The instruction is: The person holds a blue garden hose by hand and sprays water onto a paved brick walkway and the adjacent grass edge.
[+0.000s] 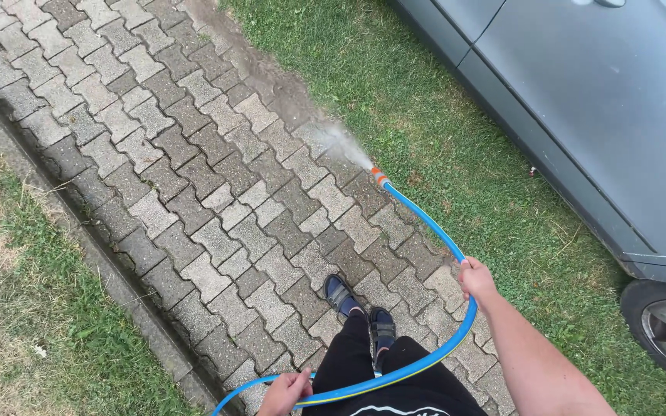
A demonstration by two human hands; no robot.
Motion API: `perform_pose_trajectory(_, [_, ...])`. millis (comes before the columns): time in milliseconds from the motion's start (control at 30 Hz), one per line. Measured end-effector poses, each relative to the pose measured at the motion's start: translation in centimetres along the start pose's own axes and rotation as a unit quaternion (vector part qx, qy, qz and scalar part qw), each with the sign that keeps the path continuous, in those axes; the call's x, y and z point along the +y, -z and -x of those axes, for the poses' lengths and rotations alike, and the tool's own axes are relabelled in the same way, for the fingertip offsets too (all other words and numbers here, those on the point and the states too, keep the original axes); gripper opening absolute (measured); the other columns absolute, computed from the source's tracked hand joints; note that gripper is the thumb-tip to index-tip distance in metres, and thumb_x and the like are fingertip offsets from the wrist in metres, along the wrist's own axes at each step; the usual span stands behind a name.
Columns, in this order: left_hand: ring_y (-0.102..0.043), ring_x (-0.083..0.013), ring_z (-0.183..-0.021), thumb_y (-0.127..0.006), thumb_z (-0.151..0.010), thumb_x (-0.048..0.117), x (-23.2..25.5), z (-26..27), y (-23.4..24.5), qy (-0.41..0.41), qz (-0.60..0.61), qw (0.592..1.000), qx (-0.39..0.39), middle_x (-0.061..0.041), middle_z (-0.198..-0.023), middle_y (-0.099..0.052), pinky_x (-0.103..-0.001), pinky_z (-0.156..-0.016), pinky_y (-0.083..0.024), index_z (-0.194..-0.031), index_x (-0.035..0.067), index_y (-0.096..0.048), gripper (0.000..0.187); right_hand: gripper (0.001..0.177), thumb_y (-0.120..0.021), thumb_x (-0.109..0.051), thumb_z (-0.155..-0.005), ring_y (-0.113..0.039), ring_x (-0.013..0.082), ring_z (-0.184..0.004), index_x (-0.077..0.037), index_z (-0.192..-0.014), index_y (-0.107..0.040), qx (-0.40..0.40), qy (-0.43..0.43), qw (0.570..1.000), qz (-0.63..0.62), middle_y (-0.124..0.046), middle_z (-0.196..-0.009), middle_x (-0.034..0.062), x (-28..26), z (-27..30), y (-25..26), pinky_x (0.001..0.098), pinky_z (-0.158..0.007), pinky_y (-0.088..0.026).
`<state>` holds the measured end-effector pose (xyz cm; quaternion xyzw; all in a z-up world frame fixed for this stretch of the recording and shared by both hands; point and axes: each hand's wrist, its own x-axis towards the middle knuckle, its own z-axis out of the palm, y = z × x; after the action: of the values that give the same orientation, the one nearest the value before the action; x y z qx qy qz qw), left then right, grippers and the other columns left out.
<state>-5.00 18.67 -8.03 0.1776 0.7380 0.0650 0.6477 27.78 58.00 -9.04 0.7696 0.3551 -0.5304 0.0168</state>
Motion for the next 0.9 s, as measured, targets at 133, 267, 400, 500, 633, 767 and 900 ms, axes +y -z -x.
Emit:
perform_pose_trajectory(133, [-0.058, -0.0068, -0.06, -0.05, -0.097, 0.058, -2.1, -1.7, 0.4, 0.034, 0.012, 0.999, 0.019, 0.008, -0.059, -0.065, -0.025, -0.068, -0.044, -0.062, 0.021, -0.071, 0.056, 0.033, -0.039, -0.023, -0.112, -0.036, 0.0153, -0.049, -0.016, -0.139, -0.057, 0.012, -0.005, 0.999, -0.035, -0.047, -0.078, 0.0086, -1.1, -0.8, -1.8, 0.0304, -0.037, -0.035])
perform_pose_trajectory(267, [-0.065, -0.0108, -0.061, -0.044, -0.094, 0.068, -3.9, -4.0, 0.4, 0.069, -0.026, 0.997, 0.023, 0.004, -0.056, -0.063, -0.027, -0.072, -0.048, -0.064, 0.022, -0.069, 0.061, 0.033, -0.035, -0.022, -0.113, -0.035, 0.0154, -0.049, -0.012, -0.136, -0.057, -0.007, 0.002, 0.999, -0.037, -0.046, -0.075, 0.0077, -3.9, 0.2, -2.6, 0.0305, -0.038, -0.033])
perform_pose_trajectory(400, [-0.068, -0.0168, -0.068, -0.037, -0.096, 0.06, -1.8, -3.4, 1.3, 0.095, 0.041, 0.992, 0.076, -0.004, -0.056, -0.066, -0.029, -0.078, -0.049, -0.061, 0.016, -0.072, 0.066, 0.031, -0.034, -0.024, -0.112, -0.035, 0.0157, -0.049, -0.013, -0.121, -0.062, -0.007, 0.002, 0.999, -0.039, -0.047, -0.074, 0.0084, -2.8, -2.2, -2.7, 0.0314, -0.038, -0.033])
perform_pose_trajectory(500, [-0.063, -0.018, -0.062, -0.034, -0.098, 0.058, 0.6, -3.5, 2.6, 0.06, 0.073, 0.99, 0.104, -0.004, -0.056, -0.063, -0.03, -0.073, -0.048, -0.06, 0.013, -0.068, 0.068, 0.03, -0.035, -0.027, -0.111, -0.038, 0.018, -0.051, -0.014, -0.12, -0.06, 0.005, 0.0, 1.0, -0.031, -0.054, -0.084, 0.0138, -1.9, -4.9, -2.2, 0.0311, -0.038, -0.034])
perform_pose_trajectory(633, [-0.068, -0.0182, -0.073, -0.034, -0.094, 0.065, 5.6, -2.9, 3.6, 0.071, 0.065, 0.984, 0.151, -0.002, -0.063, -0.069, -0.032, -0.078, -0.049, -0.061, 0.017, -0.072, 0.07, 0.032, -0.033, -0.027, -0.111, -0.037, 0.0181, -0.046, -0.01, -0.115, -0.06, 0.005, 0.026, 1.0, -0.014, -0.051, -0.075, 0.0139, -3.2, -6.7, -0.5, 0.0336, -0.034, -0.037])
perform_pose_trajectory(767, [-0.065, -0.0173, -0.067, -0.031, -0.095, 0.065, 11.1, -3.5, 3.7, 0.029, 0.045, 0.983, 0.175, -0.001, -0.059, -0.065, -0.033, -0.076, -0.05, -0.061, 0.018, -0.069, 0.07, 0.03, -0.038, -0.024, -0.111, -0.041, 0.0187, -0.046, -0.011, -0.121, -0.063, 0.004, 0.031, 0.999, 0.041, -0.05, -0.071, 0.0102, -4.9, -10.8, 1.9, 0.0326, -0.034, -0.038])
perform_pose_trajectory(900, [-0.069, -0.0232, -0.069, -0.037, -0.096, 0.059, 14.9, -6.5, 1.3, -0.026, 0.033, 0.975, 0.218, -0.005, -0.058, -0.068, -0.036, -0.079, -0.049, -0.054, 0.016, -0.072, 0.07, 0.032, -0.039, -0.027, -0.112, -0.038, 0.0172, -0.042, -0.009, -0.118, -0.065, -0.015, 0.048, 0.997, 0.051, -0.051, -0.073, 0.0105, -5.6, -16.3, 5.4, 0.0325, -0.031, -0.036])
